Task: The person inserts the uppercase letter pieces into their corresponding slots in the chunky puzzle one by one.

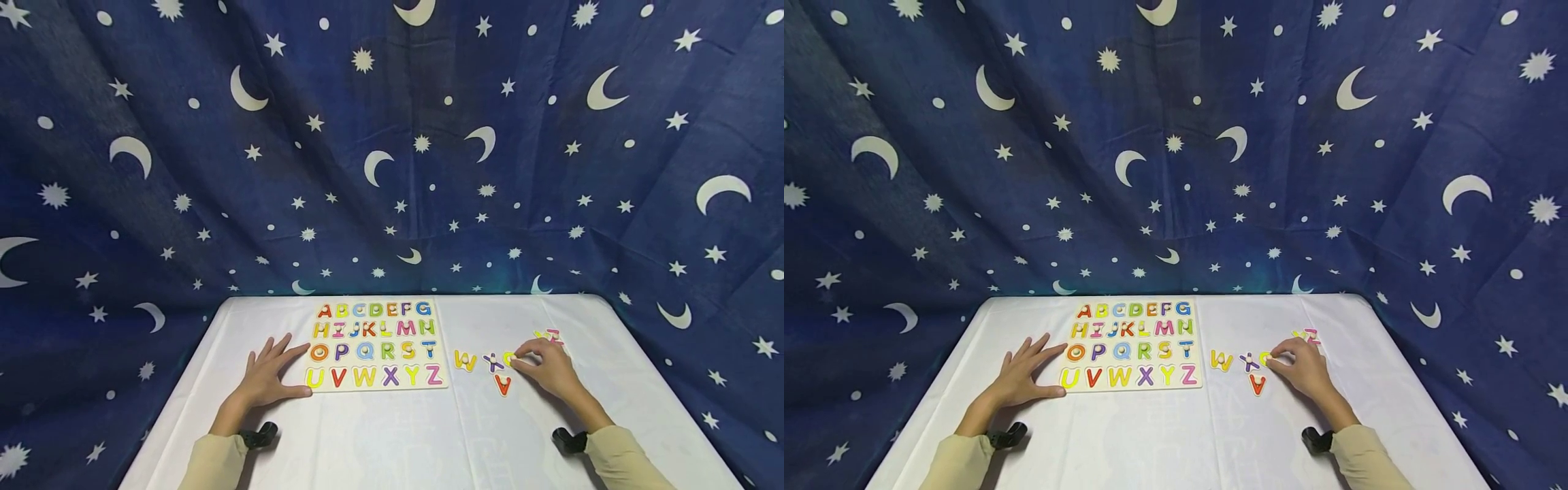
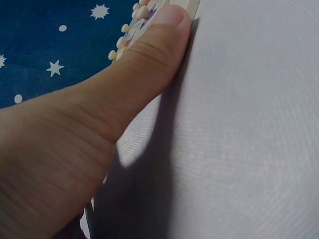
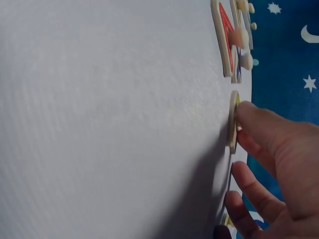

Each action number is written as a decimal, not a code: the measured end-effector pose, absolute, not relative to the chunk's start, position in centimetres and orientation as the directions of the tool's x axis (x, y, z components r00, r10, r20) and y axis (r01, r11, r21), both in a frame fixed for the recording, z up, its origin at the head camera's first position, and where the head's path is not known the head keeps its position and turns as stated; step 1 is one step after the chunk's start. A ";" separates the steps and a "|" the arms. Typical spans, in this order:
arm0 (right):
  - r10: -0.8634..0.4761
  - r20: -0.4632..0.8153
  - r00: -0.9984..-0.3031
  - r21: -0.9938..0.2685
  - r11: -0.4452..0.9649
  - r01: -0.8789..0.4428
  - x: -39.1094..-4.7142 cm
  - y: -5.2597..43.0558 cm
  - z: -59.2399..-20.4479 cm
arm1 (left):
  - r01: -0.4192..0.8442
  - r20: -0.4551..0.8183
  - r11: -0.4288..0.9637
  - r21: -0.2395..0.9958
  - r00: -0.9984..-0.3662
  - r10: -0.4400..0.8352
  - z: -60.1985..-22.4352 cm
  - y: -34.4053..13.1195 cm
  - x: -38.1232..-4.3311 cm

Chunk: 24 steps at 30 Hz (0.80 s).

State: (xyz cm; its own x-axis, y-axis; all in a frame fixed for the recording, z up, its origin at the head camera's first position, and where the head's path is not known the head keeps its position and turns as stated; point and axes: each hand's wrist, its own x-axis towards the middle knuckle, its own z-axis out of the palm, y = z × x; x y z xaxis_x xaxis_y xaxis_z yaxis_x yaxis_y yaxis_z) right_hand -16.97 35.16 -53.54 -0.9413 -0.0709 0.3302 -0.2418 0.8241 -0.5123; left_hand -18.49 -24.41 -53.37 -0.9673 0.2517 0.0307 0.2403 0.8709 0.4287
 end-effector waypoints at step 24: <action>0.014 0.301 -0.953 -0.543 0.825 -0.160 -16.9 34.0 -53.4 | 0.220 0.001 0.871 0.439 -0.970 0.245 -53.2 -24.2 -18.5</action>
